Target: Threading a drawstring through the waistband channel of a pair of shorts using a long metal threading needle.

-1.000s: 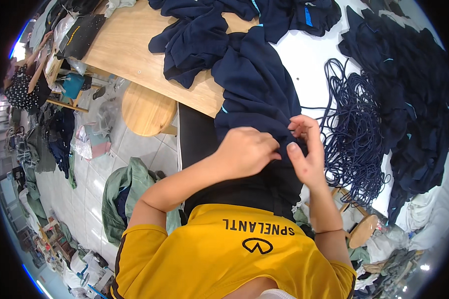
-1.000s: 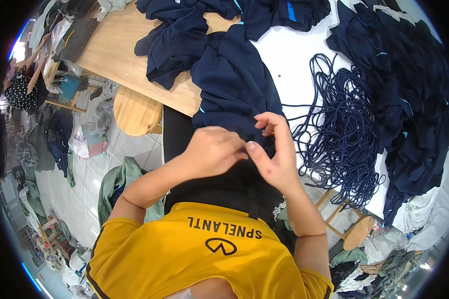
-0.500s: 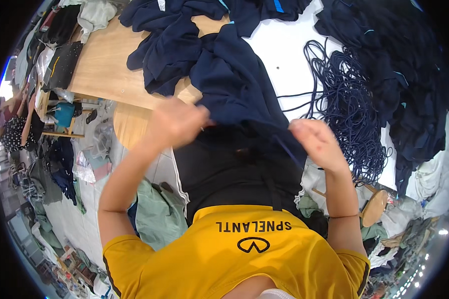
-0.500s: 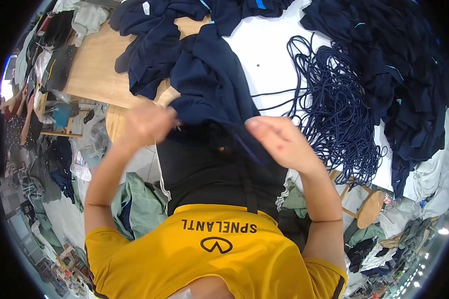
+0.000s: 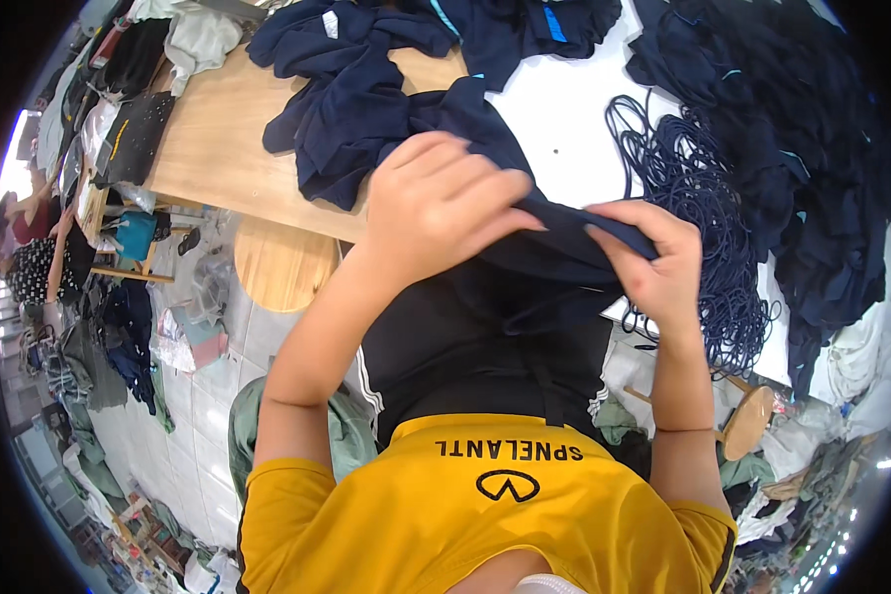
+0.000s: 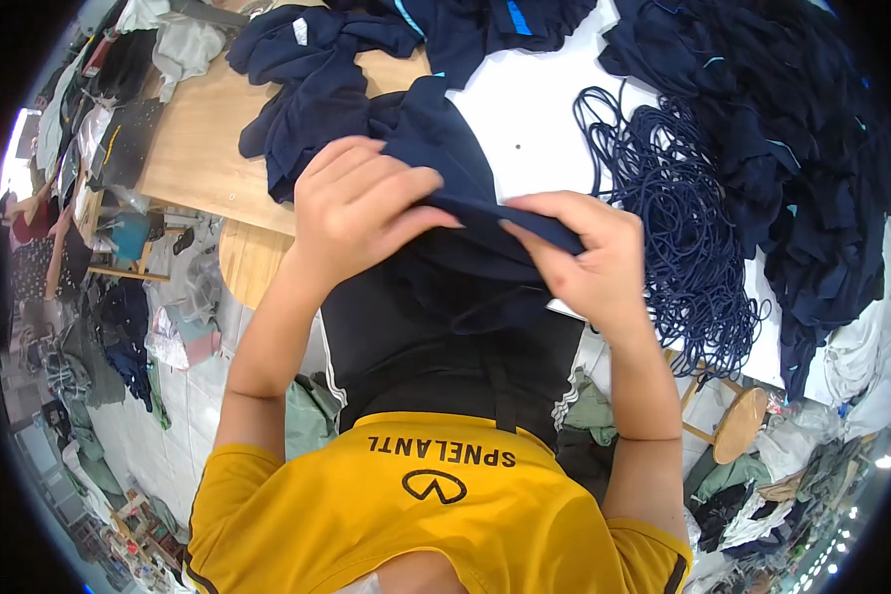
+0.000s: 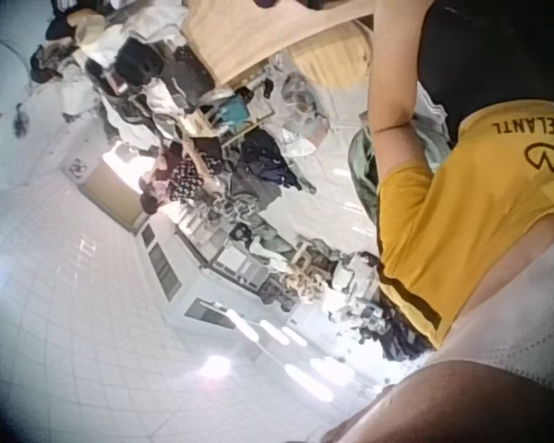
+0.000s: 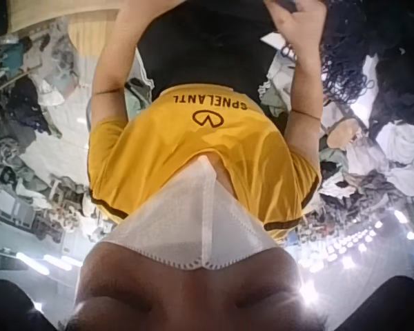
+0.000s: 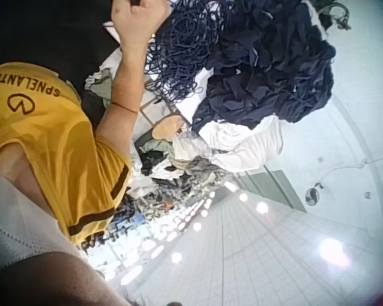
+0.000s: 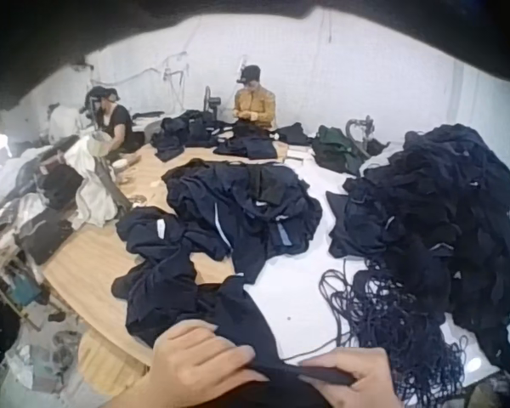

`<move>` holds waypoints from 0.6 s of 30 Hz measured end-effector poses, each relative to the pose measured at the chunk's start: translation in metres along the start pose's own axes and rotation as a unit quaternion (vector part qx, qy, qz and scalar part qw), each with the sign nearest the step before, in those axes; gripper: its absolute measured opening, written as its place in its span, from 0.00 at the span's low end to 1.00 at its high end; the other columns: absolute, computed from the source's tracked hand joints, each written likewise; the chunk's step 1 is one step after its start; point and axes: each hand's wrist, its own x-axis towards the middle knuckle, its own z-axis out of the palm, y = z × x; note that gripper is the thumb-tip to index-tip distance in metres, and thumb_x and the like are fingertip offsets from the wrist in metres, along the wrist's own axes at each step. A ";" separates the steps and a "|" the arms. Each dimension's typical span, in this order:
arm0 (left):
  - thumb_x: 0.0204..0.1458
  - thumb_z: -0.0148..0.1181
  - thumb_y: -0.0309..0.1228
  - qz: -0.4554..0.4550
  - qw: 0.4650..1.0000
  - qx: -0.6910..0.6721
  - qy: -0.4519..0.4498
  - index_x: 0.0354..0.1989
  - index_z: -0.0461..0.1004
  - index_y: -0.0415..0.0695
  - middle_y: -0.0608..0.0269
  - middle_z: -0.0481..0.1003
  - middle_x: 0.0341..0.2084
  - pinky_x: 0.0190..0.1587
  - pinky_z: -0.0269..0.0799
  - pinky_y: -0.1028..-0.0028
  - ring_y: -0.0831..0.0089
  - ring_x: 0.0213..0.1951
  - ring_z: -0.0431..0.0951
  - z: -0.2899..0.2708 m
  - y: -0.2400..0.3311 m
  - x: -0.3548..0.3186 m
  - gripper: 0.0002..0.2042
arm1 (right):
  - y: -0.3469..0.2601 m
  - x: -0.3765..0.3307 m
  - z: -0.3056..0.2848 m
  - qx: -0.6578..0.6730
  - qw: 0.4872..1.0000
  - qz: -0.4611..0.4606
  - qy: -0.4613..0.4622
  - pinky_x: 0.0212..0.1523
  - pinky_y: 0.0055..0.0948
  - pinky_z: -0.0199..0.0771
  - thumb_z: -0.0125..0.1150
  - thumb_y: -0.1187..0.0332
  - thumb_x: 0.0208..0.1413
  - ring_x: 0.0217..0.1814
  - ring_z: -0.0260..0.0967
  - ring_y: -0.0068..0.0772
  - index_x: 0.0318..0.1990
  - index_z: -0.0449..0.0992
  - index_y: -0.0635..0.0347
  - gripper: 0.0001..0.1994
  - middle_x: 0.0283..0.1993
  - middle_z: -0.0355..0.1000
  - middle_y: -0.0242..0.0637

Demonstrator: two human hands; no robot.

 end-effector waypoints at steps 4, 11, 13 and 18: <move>0.38 0.71 0.33 -0.188 0.969 -0.136 -0.082 0.28 0.77 0.40 0.60 0.77 0.24 0.30 0.71 0.72 0.61 0.26 0.77 0.013 -0.004 -0.048 0.12 | 0.008 -0.009 -0.028 0.010 0.992 0.125 -0.004 0.25 0.17 0.62 0.64 0.77 0.46 0.22 0.62 0.14 0.27 0.75 0.67 0.03 0.19 0.70 0.32; 0.50 0.64 0.28 -0.428 0.711 -0.481 -0.281 0.36 0.75 0.36 0.68 0.74 0.24 0.31 0.67 0.83 0.89 0.29 0.71 -0.005 -0.003 -0.063 0.09 | 0.012 -0.009 -0.040 -0.063 0.991 0.113 -0.021 0.19 0.21 0.54 0.58 0.74 0.46 0.17 0.52 0.16 0.22 0.67 0.65 0.07 0.14 0.58 0.32; 0.51 0.64 0.27 -0.480 0.591 -0.602 -0.240 0.37 0.75 0.34 0.69 0.76 0.27 0.34 0.68 0.85 0.88 0.31 0.72 -0.016 0.001 -0.059 0.09 | 0.009 -0.009 -0.046 -0.077 0.991 0.104 -0.029 0.19 0.21 0.54 0.58 0.75 0.46 0.17 0.51 0.16 0.22 0.66 0.65 0.08 0.13 0.57 0.32; 0.48 0.68 0.32 -0.380 0.683 -0.526 -0.336 0.40 0.76 0.34 0.63 0.77 0.27 0.33 0.68 0.80 0.84 0.29 0.72 -0.010 0.006 -0.042 0.15 | 0.001 -0.007 -0.034 -0.064 0.992 0.089 -0.063 0.19 0.22 0.55 0.59 0.75 0.45 0.16 0.52 0.19 0.22 0.65 0.65 0.08 0.13 0.57 0.35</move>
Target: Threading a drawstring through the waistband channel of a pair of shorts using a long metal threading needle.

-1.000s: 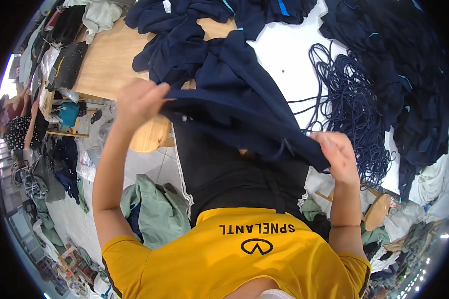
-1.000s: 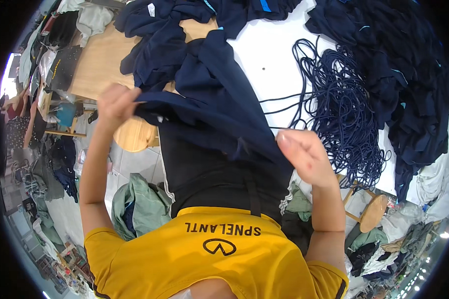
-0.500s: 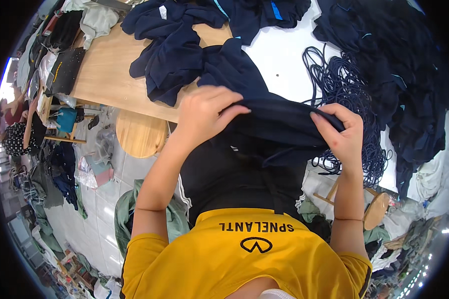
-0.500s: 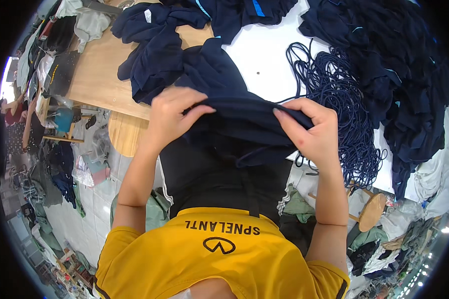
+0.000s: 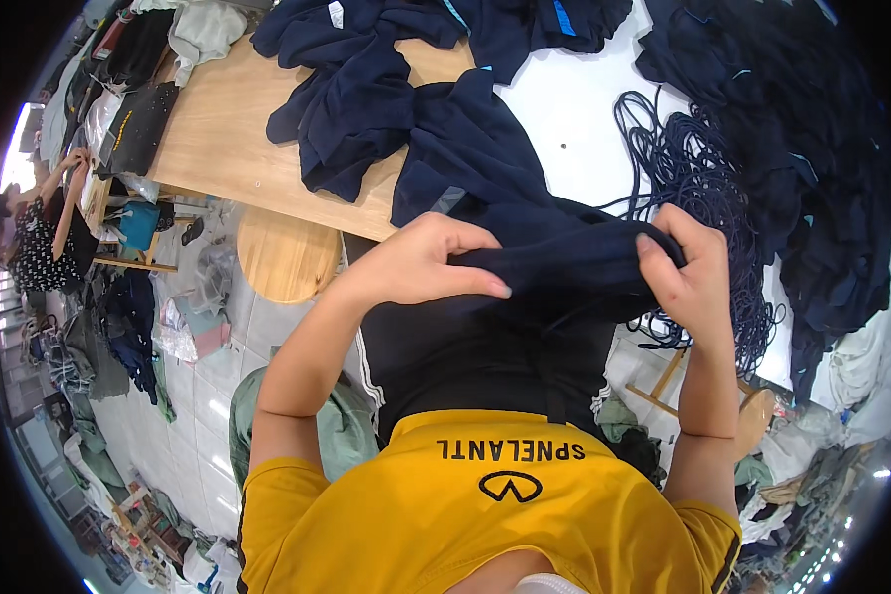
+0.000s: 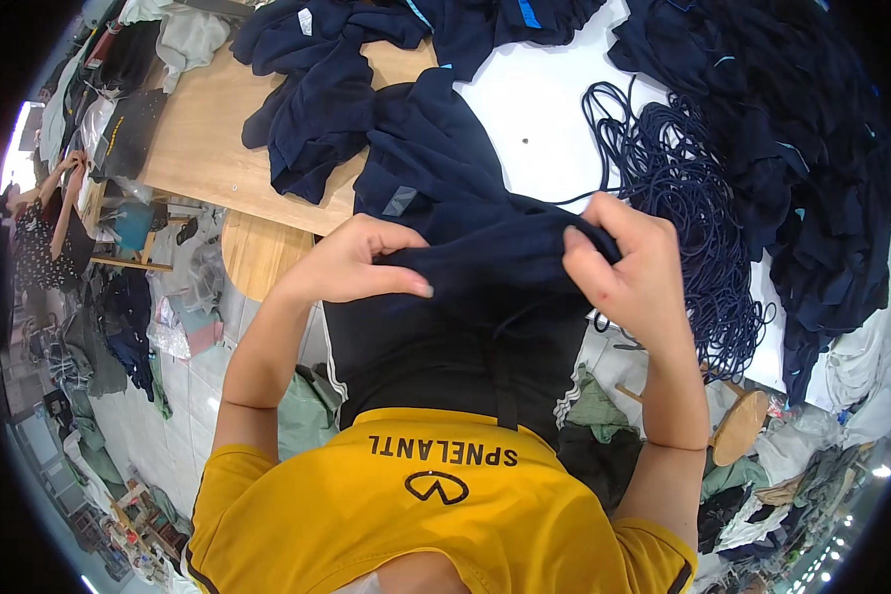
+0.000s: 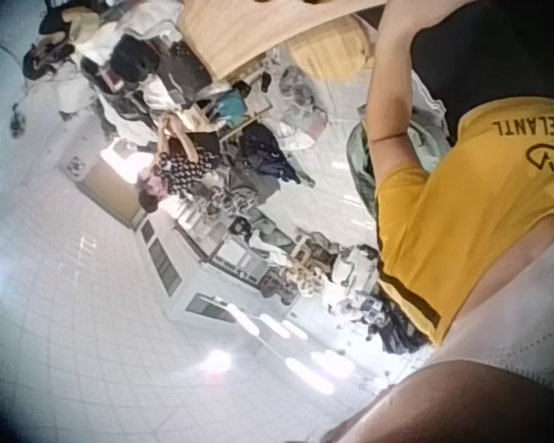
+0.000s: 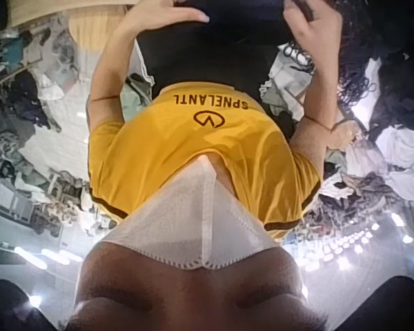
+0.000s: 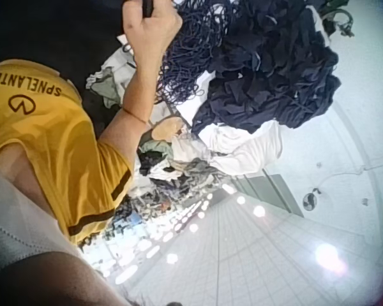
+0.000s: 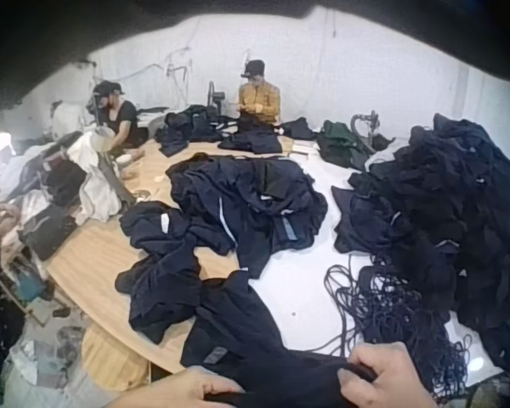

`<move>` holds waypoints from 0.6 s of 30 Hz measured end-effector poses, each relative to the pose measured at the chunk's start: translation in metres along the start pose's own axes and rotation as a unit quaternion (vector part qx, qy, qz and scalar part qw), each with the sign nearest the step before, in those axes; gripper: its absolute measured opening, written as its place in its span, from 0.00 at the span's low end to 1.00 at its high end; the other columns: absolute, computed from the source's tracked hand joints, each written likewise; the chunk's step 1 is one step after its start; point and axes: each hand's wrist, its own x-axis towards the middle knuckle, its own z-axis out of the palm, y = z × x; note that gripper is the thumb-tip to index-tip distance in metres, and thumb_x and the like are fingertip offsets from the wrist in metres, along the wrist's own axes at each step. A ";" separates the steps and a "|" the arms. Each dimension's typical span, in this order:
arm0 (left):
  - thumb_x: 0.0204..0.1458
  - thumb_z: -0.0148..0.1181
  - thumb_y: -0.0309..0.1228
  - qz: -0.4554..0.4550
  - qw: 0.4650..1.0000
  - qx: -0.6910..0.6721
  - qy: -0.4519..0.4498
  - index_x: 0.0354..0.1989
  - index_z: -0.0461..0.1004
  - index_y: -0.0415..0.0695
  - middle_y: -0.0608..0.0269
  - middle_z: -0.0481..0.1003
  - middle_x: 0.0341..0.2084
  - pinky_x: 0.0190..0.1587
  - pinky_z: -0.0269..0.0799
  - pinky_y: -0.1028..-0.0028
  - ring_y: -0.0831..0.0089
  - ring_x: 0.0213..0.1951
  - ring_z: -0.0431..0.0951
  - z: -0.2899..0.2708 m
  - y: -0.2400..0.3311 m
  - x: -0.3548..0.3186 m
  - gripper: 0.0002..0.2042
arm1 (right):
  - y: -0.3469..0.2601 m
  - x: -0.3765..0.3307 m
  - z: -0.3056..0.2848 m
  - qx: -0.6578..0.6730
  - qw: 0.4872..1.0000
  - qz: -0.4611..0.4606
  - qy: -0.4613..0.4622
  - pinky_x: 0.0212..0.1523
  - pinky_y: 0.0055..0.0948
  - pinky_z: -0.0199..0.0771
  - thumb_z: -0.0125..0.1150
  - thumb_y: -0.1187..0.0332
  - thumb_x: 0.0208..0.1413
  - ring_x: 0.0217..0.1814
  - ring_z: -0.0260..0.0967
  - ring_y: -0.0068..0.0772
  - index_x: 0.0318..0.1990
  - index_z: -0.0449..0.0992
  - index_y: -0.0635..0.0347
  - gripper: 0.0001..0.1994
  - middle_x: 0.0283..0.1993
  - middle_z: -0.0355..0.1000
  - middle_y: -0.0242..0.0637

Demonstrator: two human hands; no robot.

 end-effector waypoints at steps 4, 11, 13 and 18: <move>0.47 0.68 0.37 0.006 0.989 0.130 0.069 0.31 0.76 0.34 0.56 0.74 0.18 0.27 0.67 0.75 0.75 0.21 0.73 0.013 -0.007 0.004 0.16 | -0.008 0.007 0.009 0.037 0.996 -0.059 -0.056 0.26 0.23 0.65 0.65 0.72 0.44 0.21 0.63 0.28 0.31 0.69 0.63 0.10 0.21 0.67 0.36; 0.51 0.60 0.48 0.079 0.945 0.315 -0.045 0.17 0.69 0.39 0.49 0.68 0.11 0.21 0.64 0.61 0.49 0.20 0.72 0.032 0.003 -0.004 0.23 | -0.007 0.021 0.001 0.047 0.974 -0.104 -0.198 0.27 0.24 0.66 0.65 0.74 0.38 0.25 0.68 0.33 0.30 0.71 0.62 0.10 0.25 0.69 0.37; 0.53 0.58 0.47 0.088 0.954 0.285 -0.031 0.18 0.69 0.39 0.50 0.67 0.11 0.21 0.64 0.61 0.50 0.20 0.72 0.036 0.009 -0.003 0.22 | -0.014 0.023 -0.001 0.015 0.965 -0.115 -0.235 0.32 0.25 0.68 0.64 0.75 0.35 0.30 0.70 0.37 0.32 0.72 0.62 0.12 0.29 0.70 0.38; 0.53 0.60 0.41 0.108 0.951 0.284 0.059 0.25 0.72 0.36 0.49 0.69 0.13 0.21 0.64 0.65 0.51 0.20 0.73 0.059 -0.014 0.002 0.18 | -0.028 0.018 0.032 0.056 0.948 -0.213 -0.230 0.45 0.30 0.70 0.65 0.72 0.36 0.49 0.68 0.44 0.59 0.63 0.58 0.35 0.60 0.60 0.47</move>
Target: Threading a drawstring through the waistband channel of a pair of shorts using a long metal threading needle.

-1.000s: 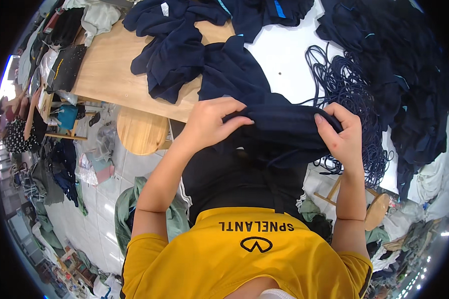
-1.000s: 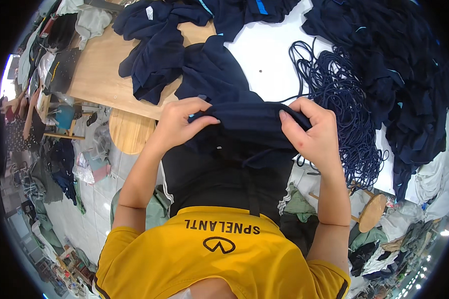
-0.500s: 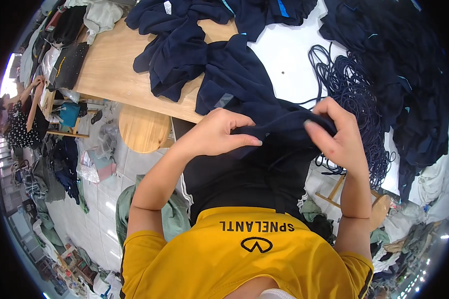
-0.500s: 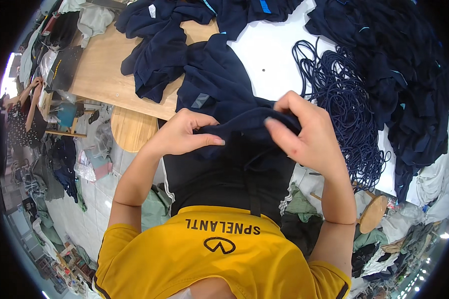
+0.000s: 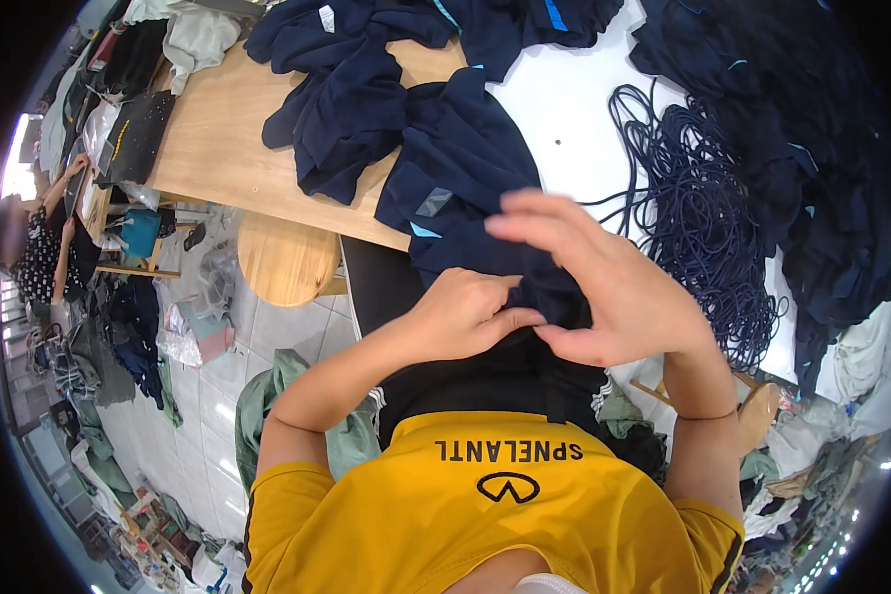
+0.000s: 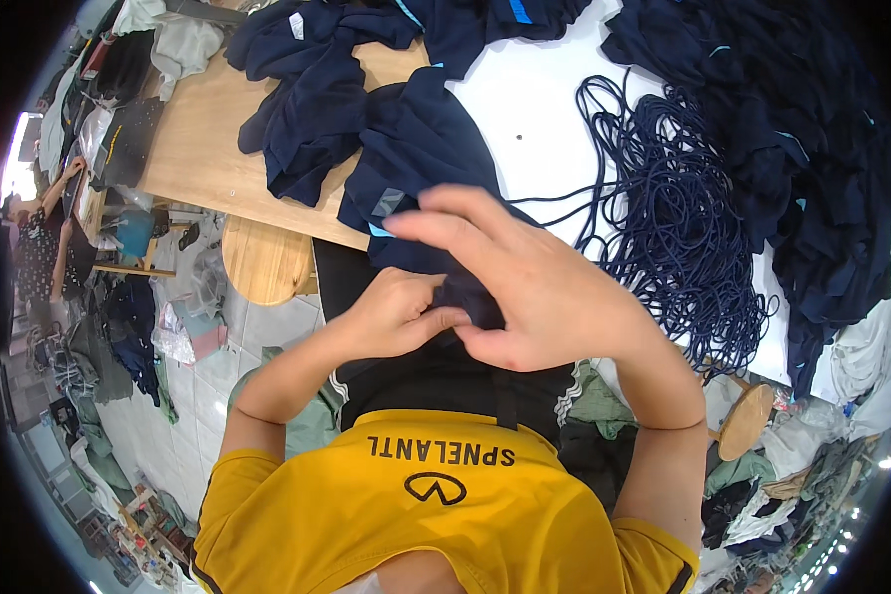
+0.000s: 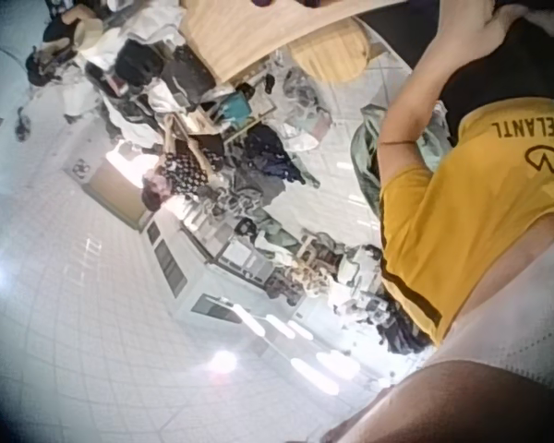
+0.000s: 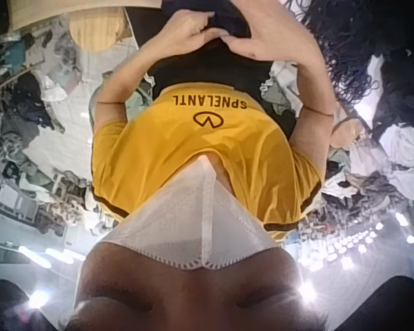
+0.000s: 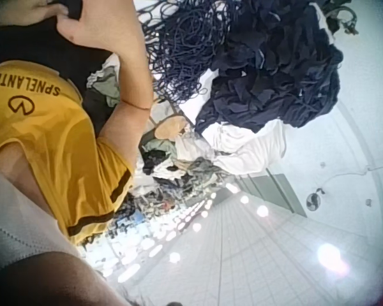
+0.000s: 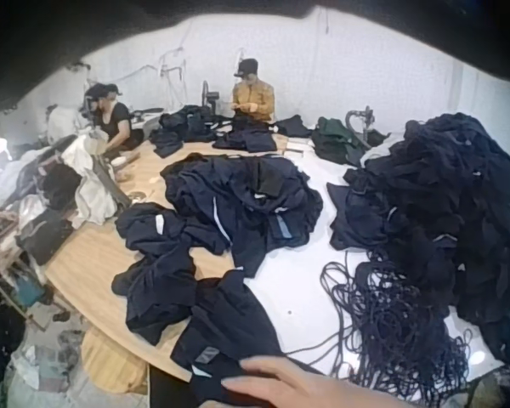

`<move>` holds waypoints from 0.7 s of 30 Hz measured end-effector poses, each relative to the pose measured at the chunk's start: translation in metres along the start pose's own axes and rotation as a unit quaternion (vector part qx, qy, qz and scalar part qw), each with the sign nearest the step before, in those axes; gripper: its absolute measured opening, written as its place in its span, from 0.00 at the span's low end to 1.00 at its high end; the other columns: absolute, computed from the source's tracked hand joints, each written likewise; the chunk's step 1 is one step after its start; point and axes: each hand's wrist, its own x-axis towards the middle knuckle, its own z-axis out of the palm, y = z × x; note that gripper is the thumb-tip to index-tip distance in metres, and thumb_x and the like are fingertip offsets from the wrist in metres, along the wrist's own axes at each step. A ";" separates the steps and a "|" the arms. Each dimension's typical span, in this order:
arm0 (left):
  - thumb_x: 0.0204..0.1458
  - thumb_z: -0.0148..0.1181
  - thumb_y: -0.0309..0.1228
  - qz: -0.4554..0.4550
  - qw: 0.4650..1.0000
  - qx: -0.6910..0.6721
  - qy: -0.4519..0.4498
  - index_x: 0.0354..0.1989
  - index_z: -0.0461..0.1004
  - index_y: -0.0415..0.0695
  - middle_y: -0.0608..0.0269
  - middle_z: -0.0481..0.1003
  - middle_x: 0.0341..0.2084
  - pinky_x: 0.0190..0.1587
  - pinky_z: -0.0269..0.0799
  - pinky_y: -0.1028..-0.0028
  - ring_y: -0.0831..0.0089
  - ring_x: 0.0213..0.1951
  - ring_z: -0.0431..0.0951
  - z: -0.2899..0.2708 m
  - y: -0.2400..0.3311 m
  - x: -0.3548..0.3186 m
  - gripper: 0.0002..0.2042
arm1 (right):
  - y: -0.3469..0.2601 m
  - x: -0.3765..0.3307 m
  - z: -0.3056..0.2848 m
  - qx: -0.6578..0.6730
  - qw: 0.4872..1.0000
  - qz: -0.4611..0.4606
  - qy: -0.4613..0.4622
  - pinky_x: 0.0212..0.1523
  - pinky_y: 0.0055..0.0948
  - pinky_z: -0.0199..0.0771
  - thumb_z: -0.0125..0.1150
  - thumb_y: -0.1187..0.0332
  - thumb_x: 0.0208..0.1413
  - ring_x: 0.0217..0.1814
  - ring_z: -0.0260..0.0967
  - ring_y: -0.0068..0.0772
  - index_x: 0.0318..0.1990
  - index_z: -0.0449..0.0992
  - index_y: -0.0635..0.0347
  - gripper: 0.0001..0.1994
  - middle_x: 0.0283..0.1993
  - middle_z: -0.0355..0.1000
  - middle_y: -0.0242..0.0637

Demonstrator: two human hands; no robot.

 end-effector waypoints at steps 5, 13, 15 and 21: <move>0.43 0.66 0.24 0.098 0.932 0.047 0.347 0.29 0.73 0.33 0.51 0.67 0.13 0.18 0.59 0.70 0.59 0.14 0.68 -0.015 0.003 -0.005 0.09 | 0.026 0.005 0.015 -0.093 0.956 0.072 0.270 0.63 0.44 0.58 0.77 0.69 0.27 0.67 0.46 0.62 0.66 0.48 0.63 0.54 0.67 0.40 0.62; 0.48 0.63 0.28 0.021 0.907 0.082 0.412 0.34 0.74 0.32 0.55 0.69 0.14 0.21 0.61 0.73 0.60 0.15 0.67 -0.064 0.020 -0.024 0.10 | 0.034 0.008 0.063 0.037 0.937 0.036 0.344 0.41 0.24 0.66 0.59 0.80 0.49 0.38 0.69 0.32 0.37 0.73 0.67 0.07 0.36 0.72 0.39; 0.53 0.60 0.34 -0.170 0.888 0.087 0.419 0.34 0.73 0.31 0.48 0.69 0.16 0.23 0.63 0.71 0.61 0.17 0.66 -0.079 0.005 -0.020 0.15 | 0.029 -0.010 0.069 0.388 0.879 0.134 0.242 0.41 0.22 0.66 0.54 0.74 0.57 0.39 0.66 0.20 0.41 0.72 0.67 0.07 0.38 0.72 0.34; 0.54 0.58 0.40 -0.209 0.817 0.261 0.471 0.33 0.76 0.42 0.49 0.70 0.18 0.26 0.66 0.69 0.59 0.20 0.72 -0.152 -0.127 -0.094 0.13 | 0.021 -0.061 0.049 0.402 0.915 0.011 0.027 0.42 0.32 0.68 0.58 0.72 0.53 0.38 0.71 0.41 0.34 0.75 0.69 0.07 0.33 0.73 0.46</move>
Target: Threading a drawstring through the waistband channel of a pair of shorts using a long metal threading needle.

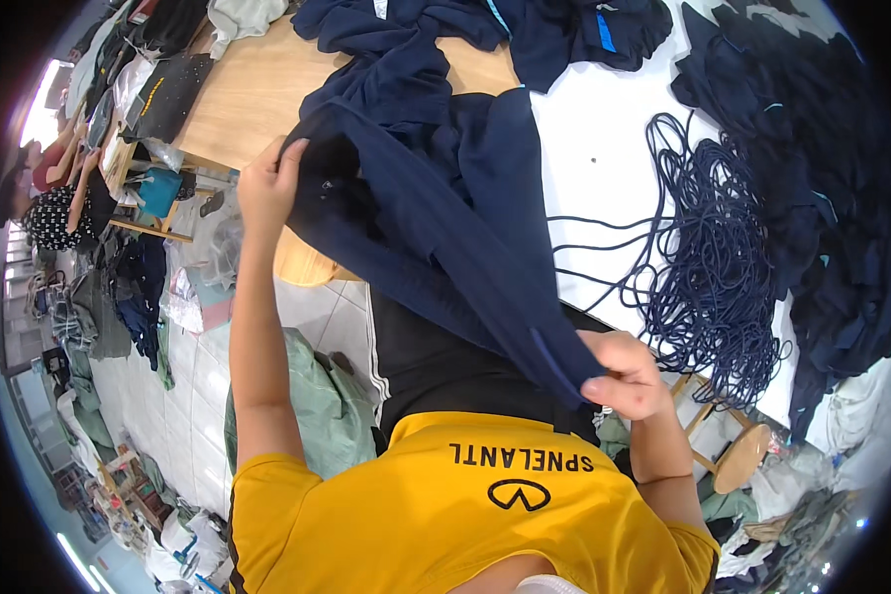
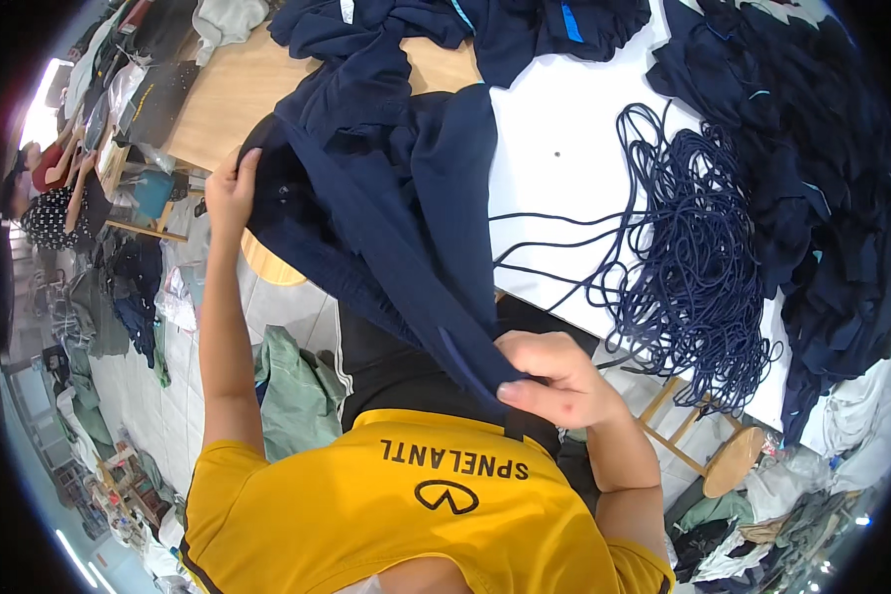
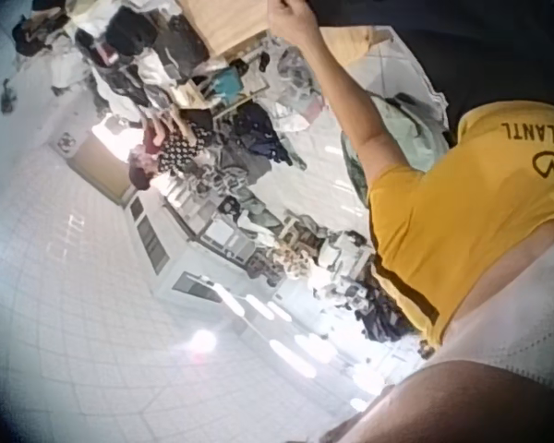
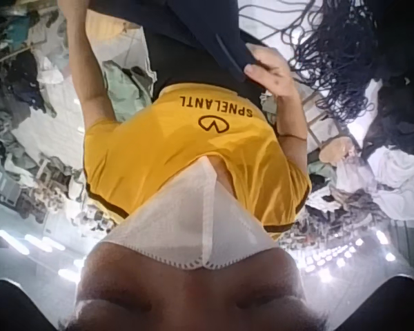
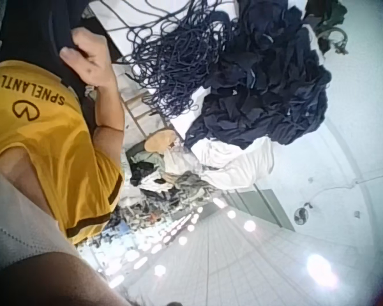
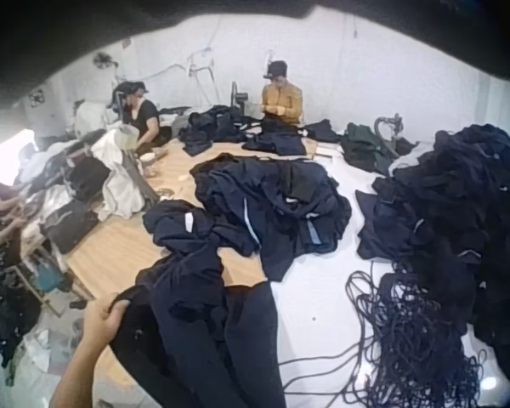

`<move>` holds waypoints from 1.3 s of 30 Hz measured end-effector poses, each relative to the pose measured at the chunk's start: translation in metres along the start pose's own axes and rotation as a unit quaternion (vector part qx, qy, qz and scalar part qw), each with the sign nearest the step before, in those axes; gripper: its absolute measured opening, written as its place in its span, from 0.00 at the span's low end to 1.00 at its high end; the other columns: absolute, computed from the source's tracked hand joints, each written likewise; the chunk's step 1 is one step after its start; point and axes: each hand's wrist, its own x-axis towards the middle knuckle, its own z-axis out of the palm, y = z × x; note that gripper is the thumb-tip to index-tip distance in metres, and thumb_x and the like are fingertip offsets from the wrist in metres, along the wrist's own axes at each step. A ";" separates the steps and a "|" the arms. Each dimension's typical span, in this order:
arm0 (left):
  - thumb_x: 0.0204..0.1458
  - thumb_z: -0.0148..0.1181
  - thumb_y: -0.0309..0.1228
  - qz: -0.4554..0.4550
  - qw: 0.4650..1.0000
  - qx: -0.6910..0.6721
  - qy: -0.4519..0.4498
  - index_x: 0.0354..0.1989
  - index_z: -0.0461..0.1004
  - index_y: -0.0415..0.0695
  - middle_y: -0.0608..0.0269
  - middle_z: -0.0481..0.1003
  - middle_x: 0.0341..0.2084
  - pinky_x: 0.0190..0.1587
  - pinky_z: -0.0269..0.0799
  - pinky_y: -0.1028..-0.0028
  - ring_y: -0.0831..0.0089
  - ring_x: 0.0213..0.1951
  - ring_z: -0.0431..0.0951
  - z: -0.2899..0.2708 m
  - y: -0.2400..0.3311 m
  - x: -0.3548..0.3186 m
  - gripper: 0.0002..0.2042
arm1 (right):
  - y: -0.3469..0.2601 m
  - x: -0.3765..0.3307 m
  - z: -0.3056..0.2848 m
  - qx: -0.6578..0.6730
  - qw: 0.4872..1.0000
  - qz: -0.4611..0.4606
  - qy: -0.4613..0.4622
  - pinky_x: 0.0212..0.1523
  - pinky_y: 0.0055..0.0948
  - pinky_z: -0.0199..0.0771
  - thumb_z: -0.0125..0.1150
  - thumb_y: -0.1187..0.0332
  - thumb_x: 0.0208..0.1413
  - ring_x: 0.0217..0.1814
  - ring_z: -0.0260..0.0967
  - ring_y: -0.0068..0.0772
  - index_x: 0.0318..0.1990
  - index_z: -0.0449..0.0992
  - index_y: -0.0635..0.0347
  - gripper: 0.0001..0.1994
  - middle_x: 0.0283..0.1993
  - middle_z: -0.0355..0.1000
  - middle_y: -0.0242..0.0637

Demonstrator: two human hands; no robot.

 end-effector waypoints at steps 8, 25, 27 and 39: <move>0.32 0.57 0.33 0.493 0.866 -0.065 0.057 0.21 0.69 0.53 0.72 0.67 0.20 0.32 0.69 0.72 0.72 0.27 0.71 0.008 0.168 -0.018 0.05 | -0.030 0.060 0.005 -0.594 0.735 -0.258 0.202 0.67 0.48 0.47 0.69 0.60 0.44 0.70 0.47 0.58 0.65 0.55 0.59 0.41 0.68 0.49 0.56; 0.51 0.59 0.49 0.133 0.867 -0.429 -0.218 0.25 0.76 0.37 0.49 0.75 0.21 0.30 0.66 0.61 0.53 0.29 0.76 0.046 0.147 -0.132 0.22 | -0.055 0.043 -0.108 -0.501 0.864 -0.001 0.040 0.36 0.27 0.68 0.68 0.76 0.48 0.38 0.66 0.29 0.55 0.67 0.72 0.26 0.40 0.70 0.39; 0.51 0.58 0.49 0.120 0.883 -0.386 -0.237 0.26 0.76 0.37 0.49 0.75 0.21 0.30 0.66 0.61 0.53 0.29 0.76 0.040 0.147 -0.130 0.22 | -0.066 0.057 -0.098 -0.480 0.877 0.030 0.005 0.39 0.27 0.68 0.66 0.76 0.49 0.39 0.65 0.27 0.52 0.68 0.71 0.22 0.39 0.69 0.37; 0.50 0.57 0.52 0.146 0.921 -0.280 -0.227 0.22 0.76 0.40 0.52 0.76 0.19 0.29 0.67 0.60 0.53 0.27 0.76 0.014 0.158 -0.134 0.23 | -0.093 0.099 -0.051 -0.483 0.851 0.152 -0.140 0.38 0.26 0.65 0.62 0.76 0.50 0.35 0.62 0.26 0.41 0.67 0.67 0.13 0.32 0.68 0.37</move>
